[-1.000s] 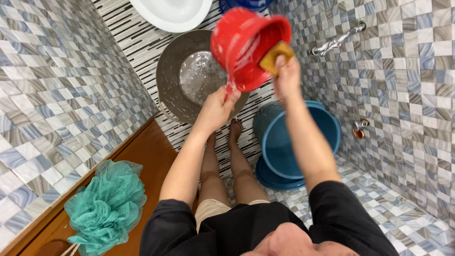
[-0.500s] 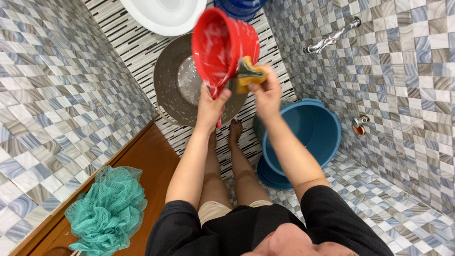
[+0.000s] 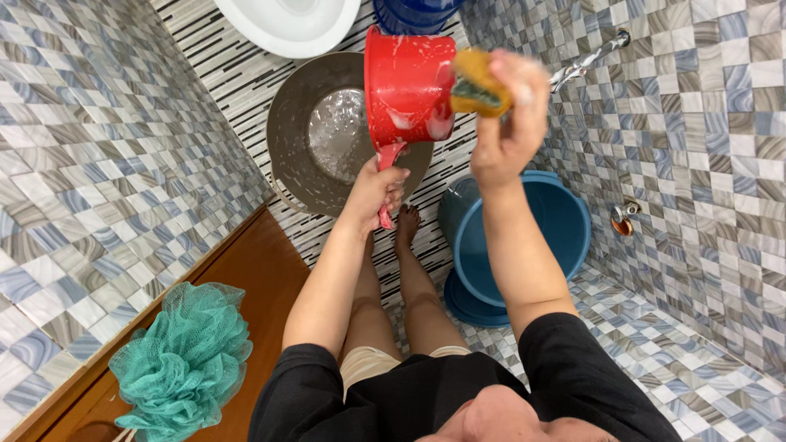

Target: The person washes several plastic buckets and a small hand-held scoop under a tap by hand.

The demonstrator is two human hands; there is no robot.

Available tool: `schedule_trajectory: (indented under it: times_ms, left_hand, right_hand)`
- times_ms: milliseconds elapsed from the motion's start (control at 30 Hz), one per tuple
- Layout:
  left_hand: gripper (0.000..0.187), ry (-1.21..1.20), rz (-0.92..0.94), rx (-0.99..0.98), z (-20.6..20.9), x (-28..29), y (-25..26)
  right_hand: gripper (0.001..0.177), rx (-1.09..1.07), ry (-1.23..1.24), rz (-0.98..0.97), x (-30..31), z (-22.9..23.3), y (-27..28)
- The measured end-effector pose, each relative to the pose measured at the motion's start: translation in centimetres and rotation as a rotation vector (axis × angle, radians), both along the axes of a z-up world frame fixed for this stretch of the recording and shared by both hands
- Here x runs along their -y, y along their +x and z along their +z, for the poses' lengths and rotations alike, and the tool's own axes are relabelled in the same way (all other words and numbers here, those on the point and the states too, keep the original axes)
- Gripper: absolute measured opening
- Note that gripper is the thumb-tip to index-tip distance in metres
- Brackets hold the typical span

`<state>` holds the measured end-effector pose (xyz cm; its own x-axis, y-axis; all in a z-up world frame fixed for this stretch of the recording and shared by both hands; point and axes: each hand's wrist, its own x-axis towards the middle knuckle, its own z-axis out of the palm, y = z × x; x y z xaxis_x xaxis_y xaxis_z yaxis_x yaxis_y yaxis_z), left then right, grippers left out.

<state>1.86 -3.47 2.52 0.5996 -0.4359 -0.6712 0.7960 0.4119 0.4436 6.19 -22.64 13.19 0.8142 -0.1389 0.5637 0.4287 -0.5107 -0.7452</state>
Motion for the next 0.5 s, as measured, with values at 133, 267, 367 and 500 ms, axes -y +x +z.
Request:
schedule_trajectory:
  times_ms: [133, 267, 367, 500]
  left_hand:
    - [0.042, 0.05, -0.029, 0.017, 0.7, 0.6, 0.0]
    - [0.031, 0.06, -0.051, 0.09, -0.1, 1.1, -0.3]
    - [0.014, -0.108, -0.004, 0.04, -1.1, 0.0, -0.1]
    - [0.012, -0.113, -0.026, -0.011, -0.5, -0.1, 0.1]
  right_hand:
    - [0.049, -0.05, -0.374, 0.143, -0.2, 0.8, 1.6]
    - [0.061, -0.175, -0.712, 0.17, -3.0, -2.9, 2.6]
    - [0.047, -0.116, -0.881, 0.243, -3.4, -5.2, 1.2]
    - [0.037, 0.121, -1.082, 0.328, -2.3, -5.6, 1.3]
